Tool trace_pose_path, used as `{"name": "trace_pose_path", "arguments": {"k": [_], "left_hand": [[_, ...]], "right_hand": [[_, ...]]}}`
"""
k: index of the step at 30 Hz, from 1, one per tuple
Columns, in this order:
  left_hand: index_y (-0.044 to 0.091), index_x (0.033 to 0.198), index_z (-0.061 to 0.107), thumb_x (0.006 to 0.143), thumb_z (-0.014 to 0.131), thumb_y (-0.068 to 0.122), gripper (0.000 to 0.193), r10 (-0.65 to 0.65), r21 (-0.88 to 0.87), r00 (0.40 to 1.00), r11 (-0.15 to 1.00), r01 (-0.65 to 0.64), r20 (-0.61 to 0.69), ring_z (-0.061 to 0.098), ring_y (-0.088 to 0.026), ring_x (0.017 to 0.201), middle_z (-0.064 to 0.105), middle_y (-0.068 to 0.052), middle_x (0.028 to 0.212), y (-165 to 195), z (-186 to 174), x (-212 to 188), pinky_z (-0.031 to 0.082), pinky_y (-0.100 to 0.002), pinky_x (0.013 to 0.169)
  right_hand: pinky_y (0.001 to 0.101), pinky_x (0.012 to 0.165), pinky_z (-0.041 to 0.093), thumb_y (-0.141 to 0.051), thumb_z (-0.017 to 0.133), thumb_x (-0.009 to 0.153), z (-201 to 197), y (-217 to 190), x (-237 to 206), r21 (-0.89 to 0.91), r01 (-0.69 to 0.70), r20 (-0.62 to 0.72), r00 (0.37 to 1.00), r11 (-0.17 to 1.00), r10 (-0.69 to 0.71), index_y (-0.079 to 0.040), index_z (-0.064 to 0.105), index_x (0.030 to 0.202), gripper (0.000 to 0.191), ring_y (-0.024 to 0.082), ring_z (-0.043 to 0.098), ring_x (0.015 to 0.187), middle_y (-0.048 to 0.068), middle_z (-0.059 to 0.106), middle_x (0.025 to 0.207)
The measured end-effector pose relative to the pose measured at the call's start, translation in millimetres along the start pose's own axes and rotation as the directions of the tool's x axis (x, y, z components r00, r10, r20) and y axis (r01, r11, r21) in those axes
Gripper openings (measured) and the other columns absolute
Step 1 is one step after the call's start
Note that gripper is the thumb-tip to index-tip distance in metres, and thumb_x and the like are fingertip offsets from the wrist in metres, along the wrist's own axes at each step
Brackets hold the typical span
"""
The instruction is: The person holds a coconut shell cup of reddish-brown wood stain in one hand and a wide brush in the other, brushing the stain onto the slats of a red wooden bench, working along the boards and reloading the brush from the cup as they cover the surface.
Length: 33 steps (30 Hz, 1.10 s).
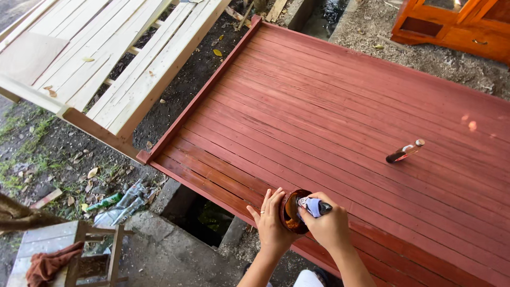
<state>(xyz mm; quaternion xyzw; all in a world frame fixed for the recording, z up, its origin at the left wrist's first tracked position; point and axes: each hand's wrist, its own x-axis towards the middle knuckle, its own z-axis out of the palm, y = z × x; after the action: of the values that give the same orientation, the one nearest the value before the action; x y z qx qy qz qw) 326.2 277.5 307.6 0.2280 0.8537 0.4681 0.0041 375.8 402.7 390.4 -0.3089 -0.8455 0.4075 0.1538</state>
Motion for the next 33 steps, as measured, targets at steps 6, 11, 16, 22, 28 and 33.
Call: {"name": "trace_pose_path", "arguments": {"k": [6,11,16,22,28,33], "left_hand": [[0.016,0.14,0.048,0.055,0.097,0.048,0.103,0.072,0.061,0.997,0.995,-0.072,0.013,0.039,-0.031,0.147,0.056,-0.001,0.145,-22,-9,25,-0.007,-0.077,0.112],[0.015,0.14,0.048,0.055,0.095,0.049,0.102,0.109,0.109,0.994,0.988,-0.111,0.021,0.036,-0.03,0.147,0.054,-0.001,0.146,-38,-2,49,-0.01,-0.075,0.112],[0.016,0.139,0.049,0.055,0.095,0.047,0.101,0.105,0.195,0.994,0.975,-0.107,0.021,0.036,-0.028,0.147,0.054,0.0,0.146,-47,12,76,-0.012,-0.075,0.112],[0.016,0.143,0.048,0.06,0.095,0.043,0.099,0.129,0.196,0.991,0.972,-0.131,0.024,0.039,-0.027,0.149,0.054,0.0,0.149,-63,25,98,-0.011,-0.075,0.114],[0.017,0.142,0.048,0.055,0.097,0.042,0.102,0.127,0.137,0.984,0.98,-0.144,0.127,0.039,-0.028,0.148,0.055,0.001,0.146,-82,59,140,-0.009,-0.077,0.113],[0.02,0.14,0.047,0.049,0.099,0.042,0.107,-0.007,0.117,0.988,0.993,-0.011,0.151,0.04,-0.029,0.145,0.054,0.0,0.147,-111,87,164,-0.007,-0.082,0.109]], "right_hand": [[0.036,0.061,0.059,-0.016,0.083,0.072,30,0,18,0.043,0.034,-0.044,0.999,0.999,-0.032,-0.01,0.072,0.091,0.023,0.025,0.079,0.07,0.011,0.077,0.073],[0.0373,0.062,0.06,-0.013,0.08,0.071,49,7,46,0.063,0.017,-0.045,0.999,0.998,-0.014,-0.01,0.071,0.094,0.025,0.028,0.078,0.072,0.013,0.075,0.074],[0.0355,0.064,0.06,-0.01,0.08,0.07,58,16,77,0.138,0.0,-0.029,1.0,0.99,0.004,-0.01,0.072,0.093,0.025,0.026,0.079,0.074,0.013,0.076,0.075],[0.0292,0.066,0.059,-0.01,0.083,0.076,56,38,100,0.291,-0.074,0.011,0.997,0.954,0.074,-0.007,0.074,0.092,0.019,0.014,0.075,0.074,0.006,0.079,0.08],[0.0239,0.067,0.057,-0.008,0.082,0.08,45,66,115,0.425,0.012,-0.041,0.999,0.905,0.006,-0.006,0.072,0.096,0.02,0.007,0.069,0.074,0.001,0.077,0.085],[0.0271,0.068,0.057,-0.005,0.08,0.081,50,109,120,0.529,-0.095,-0.08,0.984,0.843,0.161,-0.004,0.07,0.1,0.021,0.011,0.068,0.077,0.004,0.074,0.088]]}}
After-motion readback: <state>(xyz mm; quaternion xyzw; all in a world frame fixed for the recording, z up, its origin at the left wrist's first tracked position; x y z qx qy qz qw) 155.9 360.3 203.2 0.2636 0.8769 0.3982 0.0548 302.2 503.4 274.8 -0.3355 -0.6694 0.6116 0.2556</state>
